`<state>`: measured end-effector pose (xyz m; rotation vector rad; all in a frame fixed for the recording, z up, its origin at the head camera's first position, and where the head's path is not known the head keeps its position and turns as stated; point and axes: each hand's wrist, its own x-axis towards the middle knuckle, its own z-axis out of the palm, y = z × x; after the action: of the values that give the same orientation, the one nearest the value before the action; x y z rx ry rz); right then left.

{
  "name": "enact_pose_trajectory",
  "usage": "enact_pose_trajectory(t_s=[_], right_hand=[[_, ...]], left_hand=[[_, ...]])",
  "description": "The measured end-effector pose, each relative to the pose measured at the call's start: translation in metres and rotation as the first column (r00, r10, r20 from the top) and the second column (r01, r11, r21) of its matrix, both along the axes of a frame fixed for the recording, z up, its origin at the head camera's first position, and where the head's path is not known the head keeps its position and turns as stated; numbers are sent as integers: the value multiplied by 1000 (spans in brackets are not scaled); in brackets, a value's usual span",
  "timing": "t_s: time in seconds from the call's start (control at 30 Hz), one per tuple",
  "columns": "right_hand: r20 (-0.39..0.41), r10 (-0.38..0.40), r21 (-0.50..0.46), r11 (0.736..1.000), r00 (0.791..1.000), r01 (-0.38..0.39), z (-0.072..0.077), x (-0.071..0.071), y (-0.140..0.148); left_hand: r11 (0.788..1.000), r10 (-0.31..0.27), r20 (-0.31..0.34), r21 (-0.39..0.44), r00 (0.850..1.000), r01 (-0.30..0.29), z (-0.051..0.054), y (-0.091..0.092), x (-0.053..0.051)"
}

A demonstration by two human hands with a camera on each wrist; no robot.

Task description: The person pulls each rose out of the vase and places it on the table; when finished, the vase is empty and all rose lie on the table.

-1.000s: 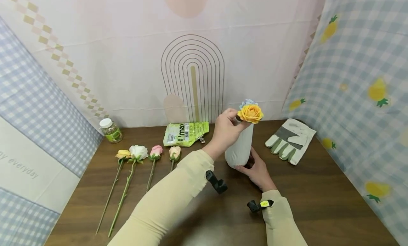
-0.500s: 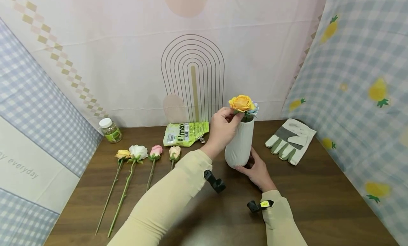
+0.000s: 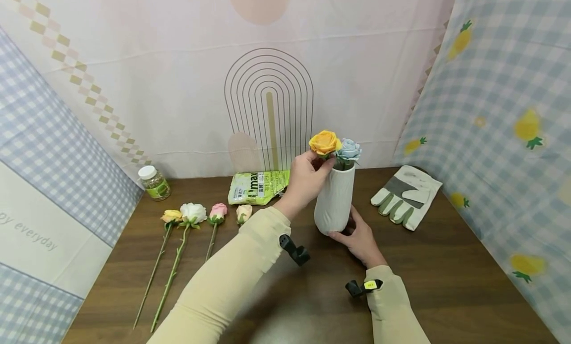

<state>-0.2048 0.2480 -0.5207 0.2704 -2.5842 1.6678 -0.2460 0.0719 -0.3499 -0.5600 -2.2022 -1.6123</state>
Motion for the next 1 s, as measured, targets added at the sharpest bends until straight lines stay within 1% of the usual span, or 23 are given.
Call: enact_pose_trajectory(t_s=[0.07, 0.17, 0.3, 0.33, 0.4, 0.47, 0.53, 0.6, 0.67, 0.77, 0.83, 0.87, 0.93, 1.0], right_hand=[[-2, 0, -8, 1000, 1000, 0, -8, -4, 3], [-2, -5, -9, 1000, 1000, 5, -20, -10, 7], [-12, -13, 2, 1000, 1000, 13, -25, -12, 9], [-13, -15, 1, 1000, 1000, 15, -25, -12, 9], [-16, -16, 1, 1000, 1000, 16, -25, -12, 9], [-20, -18, 4, 1000, 1000, 18, -25, -12, 9], [-24, -18, 6, 1000, 1000, 18, -25, -12, 8], [-26, -18, 7, 1000, 999, 19, -24, -12, 8], [-24, -20, 5, 1000, 1000, 20, -24, -12, 8], [-20, -22, 3, 1000, 1000, 22, -25, -12, 8], [-19, -26, 5, 1000, 999, 26, -25, -12, 8], [-20, -27, 6, 1000, 999, 27, -25, -12, 8], [-24, -27, 7, 1000, 999, 27, -25, -12, 8], [-28, -27, 8, 1000, 999, 28, -25, -12, 8]], left_hand=[[1000, -5, 16, -4, 1000, 5, 0, -2, -1], [999, -17, 44, 41, 999, 16, 0, -5, -3], [994, -40, 71, 105, 997, 32, 0, -7, -4], [994, -42, 69, 108, 997, 34, 0, -8, -5], [995, -34, 53, 99, 998, 29, 0, -9, -5], [996, -17, 22, 86, 1000, 15, 2, -10, -4], [996, -3, -7, 90, 1000, 3, 4, -11, -4], [993, -2, -28, 114, 1000, 5, 6, -12, -3], [987, -17, -39, 159, 999, 23, 9, -14, -2], [972, -39, -59, 229, 998, 51, 15, -17, -1], [954, -48, -70, 291, 996, 67, 18, -20, 0], [946, -43, -80, 316, 996, 67, 20, -22, 0], [920, -49, -90, 383, 995, 80, 23, -26, 2], [898, -37, -102, 433, 994, 78, 26, -31, 3]])
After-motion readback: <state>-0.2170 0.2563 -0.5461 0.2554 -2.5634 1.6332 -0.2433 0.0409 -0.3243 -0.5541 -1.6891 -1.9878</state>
